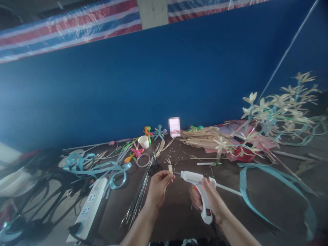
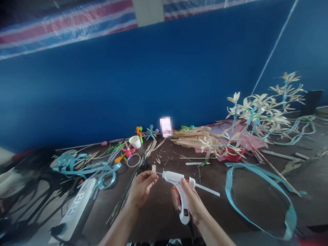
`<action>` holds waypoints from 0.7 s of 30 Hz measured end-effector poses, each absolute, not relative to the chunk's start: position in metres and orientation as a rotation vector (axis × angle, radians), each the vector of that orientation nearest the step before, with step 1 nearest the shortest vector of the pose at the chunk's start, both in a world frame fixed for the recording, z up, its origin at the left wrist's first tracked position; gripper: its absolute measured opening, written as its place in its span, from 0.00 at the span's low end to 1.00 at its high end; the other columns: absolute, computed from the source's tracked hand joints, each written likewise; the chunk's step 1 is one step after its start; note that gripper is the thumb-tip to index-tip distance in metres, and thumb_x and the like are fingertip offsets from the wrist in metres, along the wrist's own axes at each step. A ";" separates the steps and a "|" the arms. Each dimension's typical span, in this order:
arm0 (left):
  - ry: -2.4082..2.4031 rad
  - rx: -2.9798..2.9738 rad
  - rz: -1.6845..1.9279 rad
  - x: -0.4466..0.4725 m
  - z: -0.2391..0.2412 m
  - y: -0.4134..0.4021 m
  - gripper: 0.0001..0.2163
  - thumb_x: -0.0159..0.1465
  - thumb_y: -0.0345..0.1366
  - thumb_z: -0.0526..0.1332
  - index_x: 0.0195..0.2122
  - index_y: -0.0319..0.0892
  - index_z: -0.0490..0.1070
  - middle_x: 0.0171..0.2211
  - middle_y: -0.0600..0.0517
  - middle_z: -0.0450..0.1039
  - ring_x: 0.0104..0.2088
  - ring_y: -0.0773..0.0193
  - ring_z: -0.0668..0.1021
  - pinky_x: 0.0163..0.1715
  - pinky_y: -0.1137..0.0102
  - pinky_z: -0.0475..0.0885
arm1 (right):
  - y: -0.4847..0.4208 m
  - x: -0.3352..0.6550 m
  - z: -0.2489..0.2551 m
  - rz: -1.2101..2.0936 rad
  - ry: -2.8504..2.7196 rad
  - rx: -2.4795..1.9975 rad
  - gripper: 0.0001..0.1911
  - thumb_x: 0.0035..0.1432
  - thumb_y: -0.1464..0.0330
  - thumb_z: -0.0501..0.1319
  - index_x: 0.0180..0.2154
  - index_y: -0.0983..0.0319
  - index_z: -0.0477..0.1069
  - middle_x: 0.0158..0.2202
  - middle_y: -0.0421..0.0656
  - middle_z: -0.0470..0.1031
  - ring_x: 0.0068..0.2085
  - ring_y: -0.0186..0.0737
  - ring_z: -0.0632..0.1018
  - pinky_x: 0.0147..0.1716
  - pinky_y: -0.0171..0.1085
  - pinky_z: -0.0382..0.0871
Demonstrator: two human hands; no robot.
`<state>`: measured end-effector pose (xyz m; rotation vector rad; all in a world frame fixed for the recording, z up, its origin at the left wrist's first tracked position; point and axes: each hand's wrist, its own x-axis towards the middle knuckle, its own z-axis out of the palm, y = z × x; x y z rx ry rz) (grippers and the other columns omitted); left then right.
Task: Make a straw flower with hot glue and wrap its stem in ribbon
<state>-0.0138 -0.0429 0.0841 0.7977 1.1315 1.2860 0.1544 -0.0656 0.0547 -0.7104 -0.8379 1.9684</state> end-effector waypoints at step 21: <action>1.102 0.765 1.294 -0.012 0.082 -0.042 0.05 0.46 0.33 0.65 0.23 0.37 0.73 0.22 0.52 0.72 0.25 0.70 0.70 0.31 0.73 0.63 | -0.061 0.150 0.056 2.077 -0.659 -0.577 0.30 0.52 0.44 0.40 0.16 0.61 0.56 0.12 0.34 0.52 0.14 0.27 0.52 0.15 0.30 0.48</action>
